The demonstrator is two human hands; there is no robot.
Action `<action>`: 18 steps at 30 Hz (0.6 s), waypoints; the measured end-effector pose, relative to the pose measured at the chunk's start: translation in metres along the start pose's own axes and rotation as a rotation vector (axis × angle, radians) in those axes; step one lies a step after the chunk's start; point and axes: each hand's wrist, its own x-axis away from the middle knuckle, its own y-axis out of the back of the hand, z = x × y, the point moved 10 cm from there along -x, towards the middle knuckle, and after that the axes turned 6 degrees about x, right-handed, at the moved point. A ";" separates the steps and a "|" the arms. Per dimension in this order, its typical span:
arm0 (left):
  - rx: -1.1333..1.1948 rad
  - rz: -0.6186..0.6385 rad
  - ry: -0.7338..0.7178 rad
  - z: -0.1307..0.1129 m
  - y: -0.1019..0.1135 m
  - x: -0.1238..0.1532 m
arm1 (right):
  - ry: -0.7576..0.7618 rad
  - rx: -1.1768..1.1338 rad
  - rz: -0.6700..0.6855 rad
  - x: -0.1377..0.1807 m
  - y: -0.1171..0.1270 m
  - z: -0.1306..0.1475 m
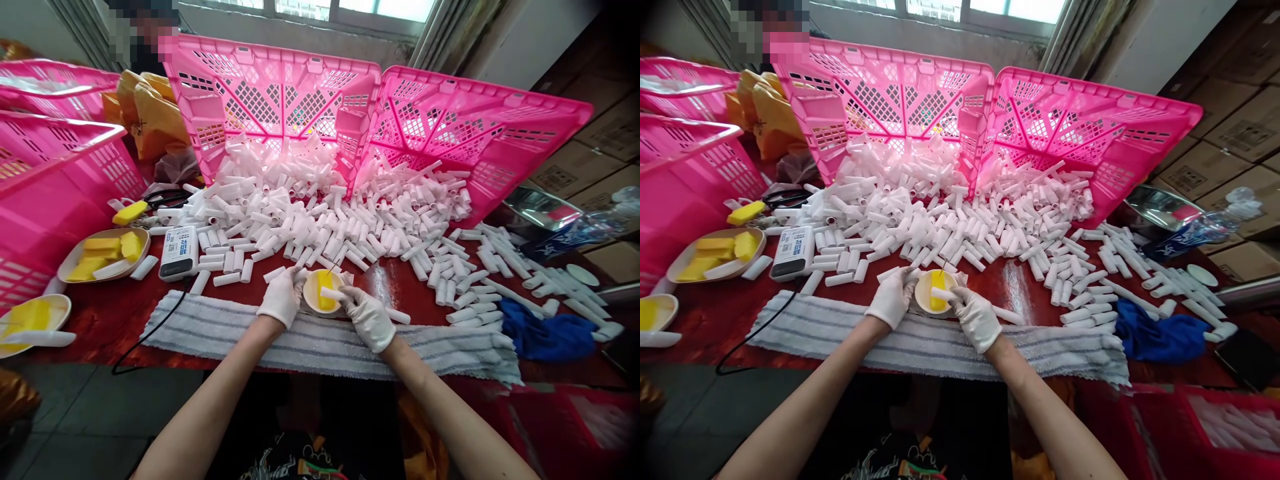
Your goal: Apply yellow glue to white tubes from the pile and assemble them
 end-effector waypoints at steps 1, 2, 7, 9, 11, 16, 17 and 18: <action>0.000 0.000 0.000 0.000 0.000 0.000 | -0.020 -0.022 -0.004 0.001 -0.001 -0.002; 0.000 0.000 -0.002 -0.001 0.001 0.001 | -0.014 -0.017 -0.032 0.003 0.000 -0.003; 0.033 -0.008 0.025 -0.003 0.005 0.003 | 0.058 0.136 -0.083 0.006 0.004 0.000; 0.065 -0.024 0.076 0.001 0.008 0.003 | 0.035 0.166 -0.026 0.006 0.001 0.000; 0.096 -0.062 0.147 0.009 0.014 0.004 | 0.078 0.206 -0.024 0.007 0.002 0.009; 0.395 -0.074 0.233 0.011 0.030 0.022 | 0.208 0.137 -0.150 0.017 0.017 0.035; 0.493 -0.037 0.224 0.005 0.031 0.029 | 0.175 0.074 -0.170 0.019 0.022 0.034; 0.583 0.017 0.210 -0.004 0.031 0.037 | 0.115 0.001 -0.182 0.019 0.026 0.031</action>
